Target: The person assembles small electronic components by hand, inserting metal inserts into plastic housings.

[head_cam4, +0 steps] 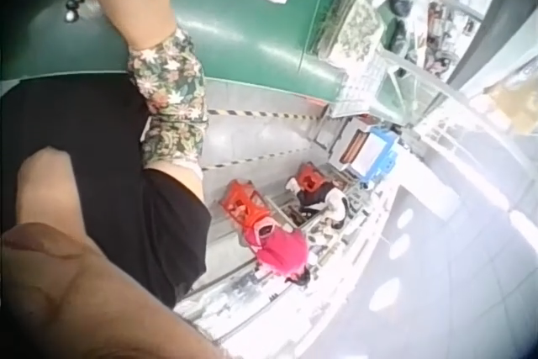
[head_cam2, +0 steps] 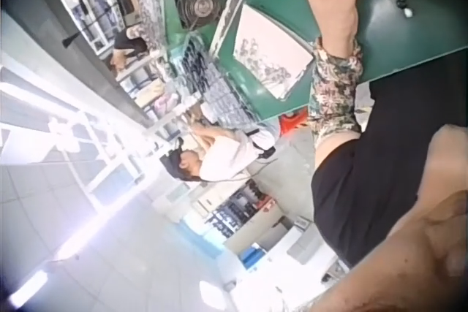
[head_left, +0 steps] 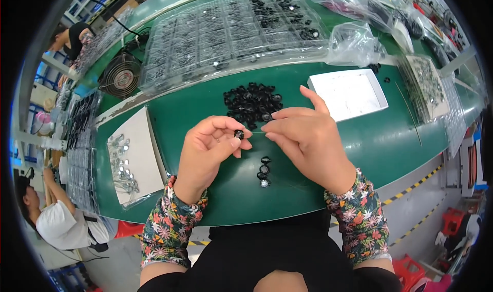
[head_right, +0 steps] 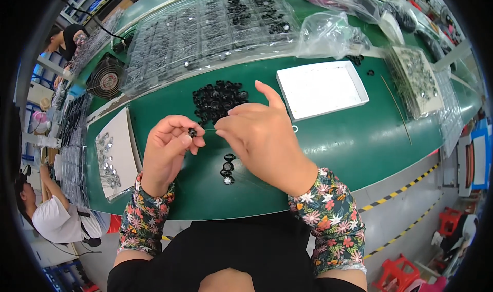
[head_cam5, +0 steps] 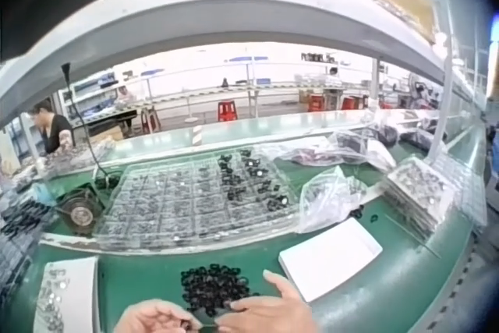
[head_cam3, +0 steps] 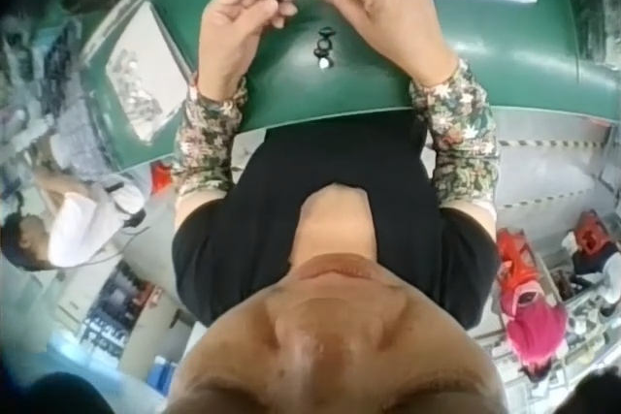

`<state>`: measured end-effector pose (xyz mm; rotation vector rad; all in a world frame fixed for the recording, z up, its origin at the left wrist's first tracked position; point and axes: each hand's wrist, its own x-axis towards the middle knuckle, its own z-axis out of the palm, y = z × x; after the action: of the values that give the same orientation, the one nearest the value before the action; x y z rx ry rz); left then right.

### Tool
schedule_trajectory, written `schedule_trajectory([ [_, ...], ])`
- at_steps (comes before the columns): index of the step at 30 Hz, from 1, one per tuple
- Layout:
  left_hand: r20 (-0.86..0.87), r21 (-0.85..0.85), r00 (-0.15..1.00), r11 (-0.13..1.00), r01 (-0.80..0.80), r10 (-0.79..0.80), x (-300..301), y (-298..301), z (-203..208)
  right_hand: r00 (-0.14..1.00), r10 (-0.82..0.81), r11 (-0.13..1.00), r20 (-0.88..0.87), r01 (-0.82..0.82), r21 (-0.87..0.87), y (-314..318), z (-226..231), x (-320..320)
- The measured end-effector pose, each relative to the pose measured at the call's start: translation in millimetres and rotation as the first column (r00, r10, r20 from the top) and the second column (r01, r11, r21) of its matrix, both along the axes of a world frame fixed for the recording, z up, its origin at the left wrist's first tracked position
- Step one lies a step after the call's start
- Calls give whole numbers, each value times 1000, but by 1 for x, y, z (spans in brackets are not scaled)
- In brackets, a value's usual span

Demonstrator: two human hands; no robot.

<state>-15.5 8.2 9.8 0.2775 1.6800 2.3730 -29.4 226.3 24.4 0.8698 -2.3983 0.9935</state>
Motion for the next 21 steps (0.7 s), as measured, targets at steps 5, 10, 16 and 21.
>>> schedule_trajectory([
  [5,16,-140,998,988,62,-60,5,6,-8,988,8,1000,152,-8,0,17,-6,17],
  [10,-91,-508,972,849,143,-218,5,8,-10,989,-81,992,122,69,103,25,-26,38],
  [16,-6,-395,981,902,176,-194,4,9,-16,989,-144,984,39,139,113,23,-30,45],
  [21,-107,-381,976,914,137,-191,4,9,-16,986,-168,979,-5,167,118,23,-29,46],
])
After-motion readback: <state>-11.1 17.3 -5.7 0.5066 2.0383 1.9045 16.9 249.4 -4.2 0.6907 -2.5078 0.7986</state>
